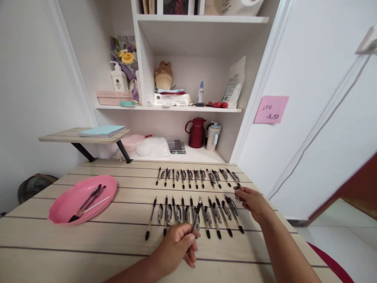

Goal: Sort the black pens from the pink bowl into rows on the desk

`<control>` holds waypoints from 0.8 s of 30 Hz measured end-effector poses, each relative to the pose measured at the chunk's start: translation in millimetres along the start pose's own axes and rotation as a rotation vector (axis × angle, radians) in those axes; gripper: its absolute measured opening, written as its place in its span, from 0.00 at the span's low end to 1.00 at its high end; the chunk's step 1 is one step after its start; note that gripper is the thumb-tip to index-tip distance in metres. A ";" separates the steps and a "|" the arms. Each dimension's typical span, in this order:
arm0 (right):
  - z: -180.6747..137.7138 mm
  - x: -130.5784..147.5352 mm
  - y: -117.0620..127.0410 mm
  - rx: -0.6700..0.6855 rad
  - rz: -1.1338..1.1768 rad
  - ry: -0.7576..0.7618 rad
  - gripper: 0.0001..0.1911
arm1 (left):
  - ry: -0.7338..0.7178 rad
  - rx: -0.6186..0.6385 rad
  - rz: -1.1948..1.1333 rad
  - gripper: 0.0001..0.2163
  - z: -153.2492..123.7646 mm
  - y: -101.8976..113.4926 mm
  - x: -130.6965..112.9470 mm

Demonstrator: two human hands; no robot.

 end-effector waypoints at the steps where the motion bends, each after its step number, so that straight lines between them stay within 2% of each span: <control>1: -6.8 6.1 -6.9 0.060 0.169 -0.019 0.09 | -0.001 0.006 0.002 0.09 0.1 -0.3 0.5; 5: -40.9 41.4 -41.7 0.245 0.544 0.007 0.14 | -0.011 0.033 0.018 0.11 -0.8 -1.7 0.2; 9: -70.9 74.3 -65.7 0.230 0.667 0.102 0.14 | -0.011 0.045 0.036 0.12 -2.0 -1.6 -0.8; 15: -93.8 95.3 -76.6 0.221 0.560 0.180 0.16 | -0.022 0.051 0.037 0.13 -2.0 -1.7 -0.8; 20: -104.1 91.7 -83.2 0.257 0.355 0.200 0.18 | -0.029 0.040 0.045 0.13 -1.3 -1.2 -0.4; 24: -113.9 84.7 -93.7 0.289 0.317 0.202 0.16 | -0.045 0.033 0.052 0.13 -0.5 -0.3 -1.6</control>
Point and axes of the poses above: each hand's wrist, its own z-axis towards the middle knuckle, its own y-axis out of the back of the hand, x = y × z, the point moved 4 cm from there along z, towards the middle knuckle, and after that the axes turned 3 degrees about -x, right-handed, at the moved point
